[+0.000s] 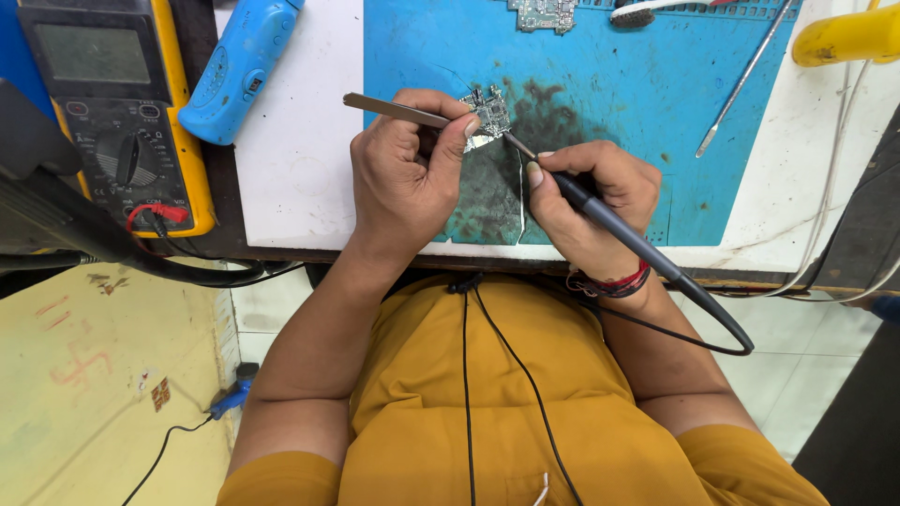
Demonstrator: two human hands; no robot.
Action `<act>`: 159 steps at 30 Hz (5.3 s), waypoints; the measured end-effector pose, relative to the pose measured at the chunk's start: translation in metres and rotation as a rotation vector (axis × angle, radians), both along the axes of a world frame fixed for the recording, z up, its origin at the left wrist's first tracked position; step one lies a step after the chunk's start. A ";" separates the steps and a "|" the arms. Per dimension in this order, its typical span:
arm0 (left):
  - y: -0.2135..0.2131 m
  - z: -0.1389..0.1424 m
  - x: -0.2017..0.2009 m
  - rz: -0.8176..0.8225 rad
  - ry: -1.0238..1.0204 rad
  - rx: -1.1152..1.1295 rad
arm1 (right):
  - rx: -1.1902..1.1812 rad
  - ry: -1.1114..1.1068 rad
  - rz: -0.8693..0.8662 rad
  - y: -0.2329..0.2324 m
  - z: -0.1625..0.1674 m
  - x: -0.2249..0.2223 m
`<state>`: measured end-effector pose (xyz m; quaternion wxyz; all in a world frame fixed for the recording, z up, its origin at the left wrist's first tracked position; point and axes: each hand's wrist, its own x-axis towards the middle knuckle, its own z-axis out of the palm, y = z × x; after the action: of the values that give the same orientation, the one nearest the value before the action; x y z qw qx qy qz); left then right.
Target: The person solders components onto a small circuit board at a workbench, holding the board steady with tweezers in one hand while applying a soldering iron to the board with the other. They reposition the board and continue soldering different points, with other boards and repair tools laid out on the bench.
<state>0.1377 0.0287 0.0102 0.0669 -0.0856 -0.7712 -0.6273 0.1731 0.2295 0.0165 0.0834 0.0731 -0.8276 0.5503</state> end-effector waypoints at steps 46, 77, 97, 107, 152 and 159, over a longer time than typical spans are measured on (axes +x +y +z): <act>0.000 0.000 0.000 0.006 -0.001 -0.012 | 0.013 -0.004 -0.031 0.002 -0.003 0.000; -0.006 0.003 0.016 -0.048 0.009 0.129 | 0.421 0.210 0.149 -0.018 0.027 -0.004; -0.004 0.007 -0.012 0.042 -0.026 0.170 | 0.109 0.115 -0.011 0.003 0.007 -0.009; -0.005 0.008 -0.022 0.037 -0.003 -0.021 | -0.051 -0.052 -0.056 -0.004 -0.001 -0.019; -0.003 0.010 -0.023 0.038 -0.017 -0.054 | -0.034 -0.035 0.012 -0.003 0.003 -0.023; -0.003 0.010 -0.024 0.040 -0.016 -0.059 | -0.033 -0.040 0.006 -0.004 0.003 -0.023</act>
<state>0.1136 0.0256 0.0199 0.0706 -0.0668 -0.7915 -0.6034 0.1498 0.2255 0.0196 0.0666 0.0631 -0.8196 0.5655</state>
